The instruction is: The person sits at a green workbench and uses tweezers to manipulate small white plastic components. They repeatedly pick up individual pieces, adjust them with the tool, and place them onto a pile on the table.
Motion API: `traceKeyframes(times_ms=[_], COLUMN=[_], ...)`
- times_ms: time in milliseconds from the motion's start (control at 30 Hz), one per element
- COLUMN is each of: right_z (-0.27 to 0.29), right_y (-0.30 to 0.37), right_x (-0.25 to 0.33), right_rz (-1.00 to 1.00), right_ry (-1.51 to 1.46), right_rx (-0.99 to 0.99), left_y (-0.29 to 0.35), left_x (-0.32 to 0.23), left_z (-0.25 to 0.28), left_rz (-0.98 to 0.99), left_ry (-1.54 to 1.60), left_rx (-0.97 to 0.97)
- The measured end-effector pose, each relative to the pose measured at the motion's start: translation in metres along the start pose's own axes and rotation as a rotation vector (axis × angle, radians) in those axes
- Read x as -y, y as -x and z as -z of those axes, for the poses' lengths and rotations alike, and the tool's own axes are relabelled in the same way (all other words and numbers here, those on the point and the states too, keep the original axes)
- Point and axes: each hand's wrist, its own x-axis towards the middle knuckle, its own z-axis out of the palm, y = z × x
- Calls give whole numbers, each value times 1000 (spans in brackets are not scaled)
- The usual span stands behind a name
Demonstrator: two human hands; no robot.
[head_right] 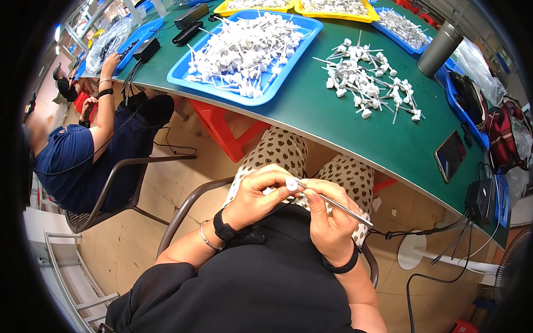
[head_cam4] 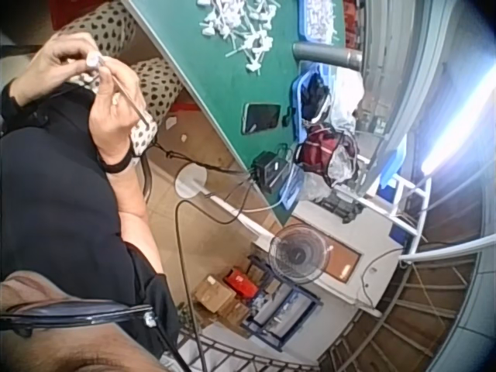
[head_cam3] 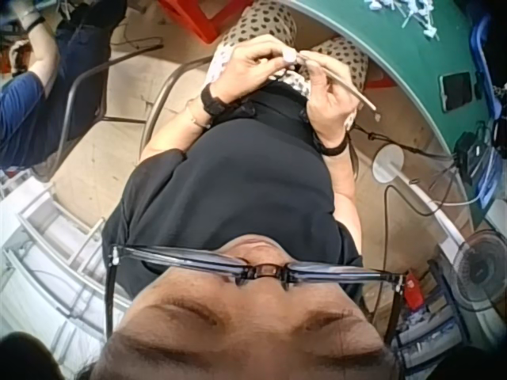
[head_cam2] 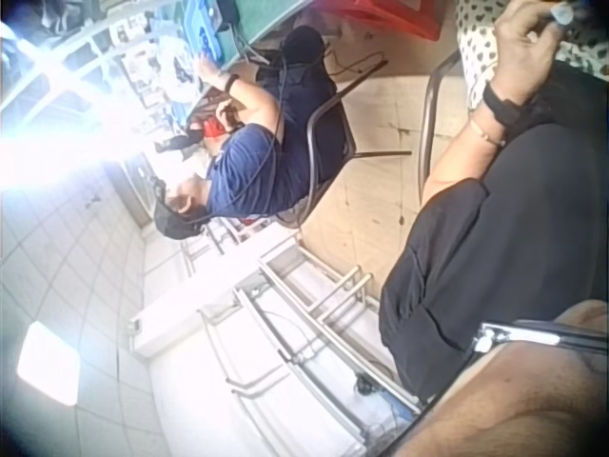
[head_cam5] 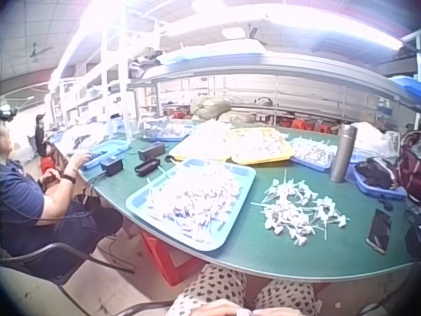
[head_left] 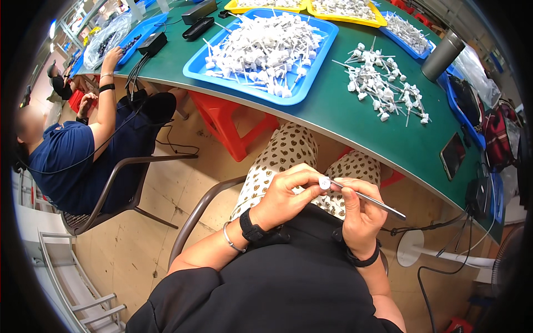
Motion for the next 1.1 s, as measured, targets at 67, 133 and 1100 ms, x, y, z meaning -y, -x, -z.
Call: traceKeyframes(times_ms=[67,133,1100], right_z=[1,1,2], right_y=[1,2,-8], right_x=[-1,-2,11], right_rz=[-6,4,200], right_ry=[17,43,168], right_rx=[39,37,-60], left_y=[1,1,-1], left_x=[0,1,-3], left_z=[-1,-2,0], left_rz=[-1,5,3], left_ry=[-2,9,15], left_rx=[-10,-18,-22])
